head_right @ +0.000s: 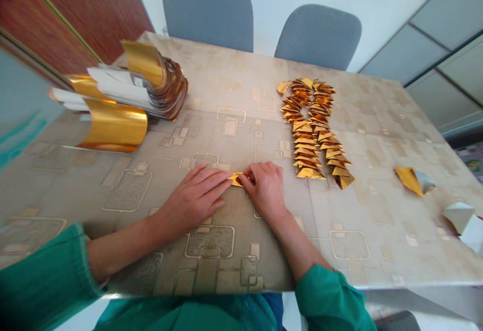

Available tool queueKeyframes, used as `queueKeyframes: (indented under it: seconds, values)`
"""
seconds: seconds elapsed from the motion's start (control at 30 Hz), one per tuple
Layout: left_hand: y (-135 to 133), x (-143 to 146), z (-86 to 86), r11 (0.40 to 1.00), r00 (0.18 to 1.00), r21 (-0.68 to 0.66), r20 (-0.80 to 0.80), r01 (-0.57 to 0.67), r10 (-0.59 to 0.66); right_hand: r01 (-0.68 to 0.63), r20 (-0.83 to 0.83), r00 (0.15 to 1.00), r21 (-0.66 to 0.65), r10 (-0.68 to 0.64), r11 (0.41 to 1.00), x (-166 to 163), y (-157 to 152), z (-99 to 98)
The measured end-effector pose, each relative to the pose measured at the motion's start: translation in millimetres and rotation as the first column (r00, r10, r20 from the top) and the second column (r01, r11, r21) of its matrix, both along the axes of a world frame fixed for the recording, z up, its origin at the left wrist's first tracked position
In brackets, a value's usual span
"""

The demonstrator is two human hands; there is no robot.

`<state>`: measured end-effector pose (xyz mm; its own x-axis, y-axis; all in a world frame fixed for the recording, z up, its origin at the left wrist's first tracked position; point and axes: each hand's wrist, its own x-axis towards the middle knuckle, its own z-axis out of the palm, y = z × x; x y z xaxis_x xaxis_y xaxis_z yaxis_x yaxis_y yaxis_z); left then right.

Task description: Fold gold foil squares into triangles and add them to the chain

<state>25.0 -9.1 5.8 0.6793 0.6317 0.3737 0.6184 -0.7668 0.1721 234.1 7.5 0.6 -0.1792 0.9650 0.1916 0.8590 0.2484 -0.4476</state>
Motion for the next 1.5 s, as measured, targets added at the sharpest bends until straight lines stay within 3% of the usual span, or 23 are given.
queueKeyframes:
  seconds: [0.33,0.73,1.0,1.13,1.5]
  values:
    - [-19.8,4.0,-13.6,0.991,0.984,-0.131,-0.178,-0.017,-0.006,0.006,0.019,1.0,0.02,-0.006,1.0,-0.3,0.1,-1.2]
    - [-16.8,5.0,-9.3,0.988,0.977,-0.152,-0.213,-0.022,-0.011,0.022,0.096,0.995,0.029,-0.025,0.999,-2.7,-0.5,0.3]
    - [-14.3,3.3,-11.2,0.99,0.977,-0.144,-0.214,-0.012,-0.019,0.01,0.156,0.987,0.177,-0.038,0.984,-14.2,-16.2,6.2]
    - [-13.7,3.2,-10.5,0.99,0.975,-0.144,-0.22,-0.009,-0.023,0.017,0.201,0.979,0.103,-0.037,0.995,-20.6,-23.8,1.7]
    - [-5.9,-20.9,-14.3,0.983,0.968,-0.174,-0.228,0.061,-0.101,0.092,0.113,0.989,0.001,-0.092,0.996,-12.0,-22.8,-4.3]
